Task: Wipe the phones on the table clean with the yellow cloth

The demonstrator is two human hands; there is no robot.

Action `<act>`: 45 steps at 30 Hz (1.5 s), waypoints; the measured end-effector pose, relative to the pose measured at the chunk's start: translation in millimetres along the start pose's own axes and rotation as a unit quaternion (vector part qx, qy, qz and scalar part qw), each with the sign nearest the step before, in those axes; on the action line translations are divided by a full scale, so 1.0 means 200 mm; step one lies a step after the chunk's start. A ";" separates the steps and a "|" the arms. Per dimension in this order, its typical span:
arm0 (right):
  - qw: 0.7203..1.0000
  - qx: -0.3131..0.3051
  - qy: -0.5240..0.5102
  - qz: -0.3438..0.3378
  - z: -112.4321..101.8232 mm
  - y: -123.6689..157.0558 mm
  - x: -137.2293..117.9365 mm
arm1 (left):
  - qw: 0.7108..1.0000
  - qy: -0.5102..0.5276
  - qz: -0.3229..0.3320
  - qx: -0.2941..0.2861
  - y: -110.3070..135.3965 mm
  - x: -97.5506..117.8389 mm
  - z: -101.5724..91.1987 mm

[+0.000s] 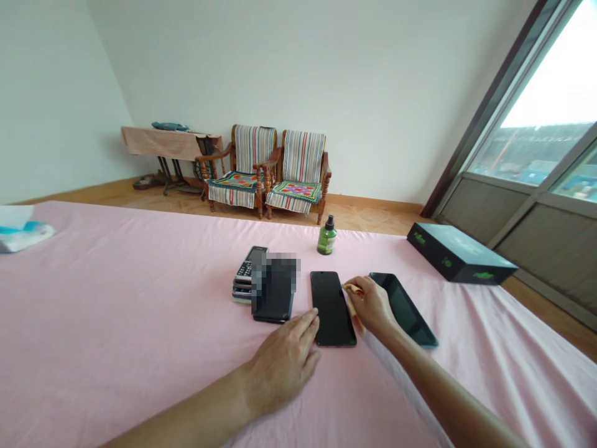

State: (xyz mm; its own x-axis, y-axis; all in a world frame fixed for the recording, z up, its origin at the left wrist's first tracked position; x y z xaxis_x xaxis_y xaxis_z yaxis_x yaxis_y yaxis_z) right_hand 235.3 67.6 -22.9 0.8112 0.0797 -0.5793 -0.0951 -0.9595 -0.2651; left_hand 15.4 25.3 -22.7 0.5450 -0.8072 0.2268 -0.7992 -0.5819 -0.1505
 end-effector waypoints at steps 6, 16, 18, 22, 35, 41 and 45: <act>1.000 -0.008 0.021 -0.002 0.05 -0.05 -0.02 | 1.000 0.004 0.000 0.013 0.00 0.00 0.00; 0.999 -0.028 0.010 -0.045 -0.01 0.39 -0.14 | 1.000 -0.007 -0.001 0.015 -0.01 0.01 0.01; 0.998 -0.032 0.006 -0.048 -0.02 0.45 -0.16 | 1.000 0.000 -0.003 0.016 -0.01 0.00 0.01; 0.997 -0.057 -0.012 -0.052 -0.04 0.49 -0.20 | 0.999 0.032 0.000 0.025 0.00 0.00 0.01; 0.990 -0.084 -0.021 -0.112 0.02 0.48 -0.25 | 0.998 0.051 0.005 0.040 0.01 0.00 0.01; 0.999 -0.023 -0.028 -0.017 -0.10 0.43 -0.10 | 0.998 0.050 0.001 0.030 0.01 0.00 0.01; 0.991 -0.019 -0.130 -0.003 -0.08 0.39 -0.14 | 0.996 0.074 -0.010 0.054 0.01 0.01 0.00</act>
State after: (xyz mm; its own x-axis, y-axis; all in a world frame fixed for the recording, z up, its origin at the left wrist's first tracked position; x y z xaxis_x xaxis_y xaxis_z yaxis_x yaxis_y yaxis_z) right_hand 213.4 -13.9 -14.9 0.6352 0.1484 -0.7579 -0.0643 -0.9678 -0.2434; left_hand 13.9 22.8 -22.2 0.5113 -0.7759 0.3695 -0.7517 -0.6122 -0.2454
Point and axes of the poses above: each hand's wrist, its own y-axis away from the middle knuckle, its own z-axis out of the palm, x = y × z, the point moved 2 cm from there along -y, towards the middle knuckle, and after that the axes turned 8 degrees about -x, right-handed, at the moved point
